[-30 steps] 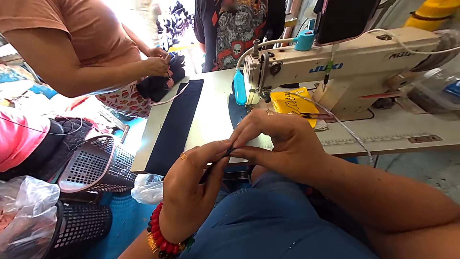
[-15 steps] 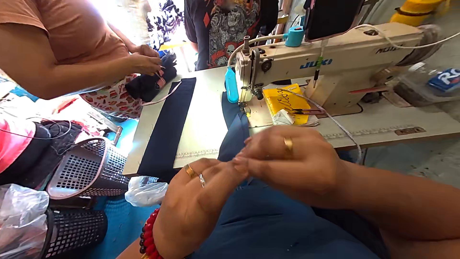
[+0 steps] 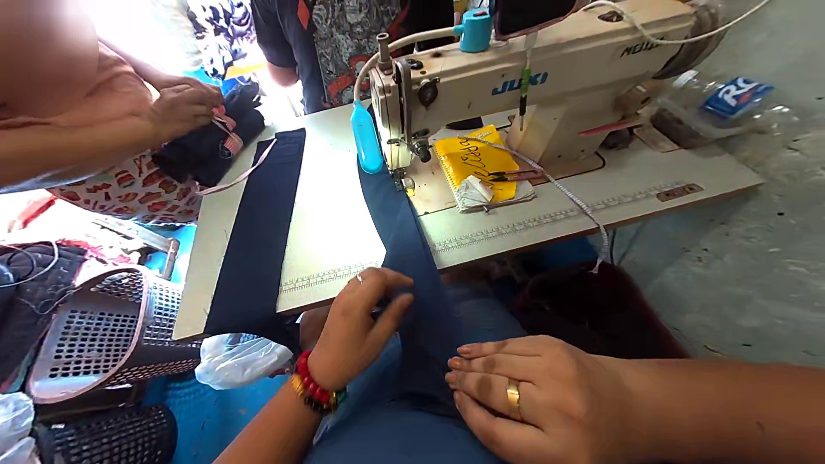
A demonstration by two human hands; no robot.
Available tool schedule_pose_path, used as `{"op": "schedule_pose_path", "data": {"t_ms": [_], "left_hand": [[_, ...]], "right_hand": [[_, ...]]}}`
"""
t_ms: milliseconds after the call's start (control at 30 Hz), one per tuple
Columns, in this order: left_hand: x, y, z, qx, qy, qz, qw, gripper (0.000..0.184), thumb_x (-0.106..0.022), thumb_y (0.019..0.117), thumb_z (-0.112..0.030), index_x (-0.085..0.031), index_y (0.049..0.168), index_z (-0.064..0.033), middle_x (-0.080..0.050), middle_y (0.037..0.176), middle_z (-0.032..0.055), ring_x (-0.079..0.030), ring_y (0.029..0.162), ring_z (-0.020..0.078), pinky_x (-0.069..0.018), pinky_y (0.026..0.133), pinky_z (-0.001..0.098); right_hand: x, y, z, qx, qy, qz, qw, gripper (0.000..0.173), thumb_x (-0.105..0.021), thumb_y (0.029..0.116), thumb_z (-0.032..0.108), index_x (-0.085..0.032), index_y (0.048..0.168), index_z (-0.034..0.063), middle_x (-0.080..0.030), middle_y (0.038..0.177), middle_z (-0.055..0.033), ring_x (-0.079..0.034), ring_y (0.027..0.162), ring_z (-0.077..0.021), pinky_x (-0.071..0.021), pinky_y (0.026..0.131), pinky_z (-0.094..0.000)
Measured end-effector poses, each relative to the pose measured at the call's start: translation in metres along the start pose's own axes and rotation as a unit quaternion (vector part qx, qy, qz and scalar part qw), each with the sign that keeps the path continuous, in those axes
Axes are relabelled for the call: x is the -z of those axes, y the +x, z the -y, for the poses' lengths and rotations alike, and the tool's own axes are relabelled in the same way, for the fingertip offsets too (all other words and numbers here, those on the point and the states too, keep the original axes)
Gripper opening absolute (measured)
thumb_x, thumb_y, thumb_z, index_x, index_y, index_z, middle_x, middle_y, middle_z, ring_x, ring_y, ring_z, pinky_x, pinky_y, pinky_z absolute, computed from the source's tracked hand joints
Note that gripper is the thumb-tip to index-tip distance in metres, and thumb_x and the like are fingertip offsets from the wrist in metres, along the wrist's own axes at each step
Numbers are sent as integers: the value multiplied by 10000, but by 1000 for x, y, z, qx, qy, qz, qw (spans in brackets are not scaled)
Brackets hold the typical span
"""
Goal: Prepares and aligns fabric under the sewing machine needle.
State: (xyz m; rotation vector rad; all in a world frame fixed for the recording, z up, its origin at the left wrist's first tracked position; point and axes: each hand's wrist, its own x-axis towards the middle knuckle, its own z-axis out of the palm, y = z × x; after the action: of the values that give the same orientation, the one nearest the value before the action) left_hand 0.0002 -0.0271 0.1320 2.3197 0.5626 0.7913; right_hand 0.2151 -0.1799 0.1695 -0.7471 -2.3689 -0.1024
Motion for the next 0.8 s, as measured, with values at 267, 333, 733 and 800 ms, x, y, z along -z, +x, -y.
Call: {"op": "schedule_pose_path", "data": {"t_ms": [267,333,733,800], "left_hand": [[-43,51,52,73,136,38,987,359,-503,1055,-163,-645,1349,-14,-611,1434,144,-548,1367,311,-401,1144,529],[-52,61,58,51,190,63,978,399,-477,1067,-205,-621,1386,-15,-581,1468,163,-503,1414,333,-321,1194,576],[-66,70,71,1,333,153,930,553,-325,1082,-334,-542,1466,-2,-514,1532,182,-431,1469,344,-189,1230,617],[-66,73,69,-6,348,164,923,551,-336,1081,-336,-543,1464,2,-523,1522,189,-443,1460,348,-166,1226,640]], "right_hand": [[-21,-18,-8,-126,201,45,970,204,-529,1009,81,-717,929,87,-757,904,-73,-739,865,-162,-586,726,-281],[-23,-21,-10,-155,236,67,957,192,-548,1016,119,-718,936,87,-750,894,-61,-726,842,-147,-572,703,-278],[-23,-26,-23,-199,325,105,918,186,-563,1014,138,-725,955,70,-749,904,-67,-724,873,-148,-570,736,-289],[-24,-24,-25,-193,326,105,919,192,-554,1018,133,-724,954,70,-751,906,-68,-727,876,-153,-572,734,-294]]}}
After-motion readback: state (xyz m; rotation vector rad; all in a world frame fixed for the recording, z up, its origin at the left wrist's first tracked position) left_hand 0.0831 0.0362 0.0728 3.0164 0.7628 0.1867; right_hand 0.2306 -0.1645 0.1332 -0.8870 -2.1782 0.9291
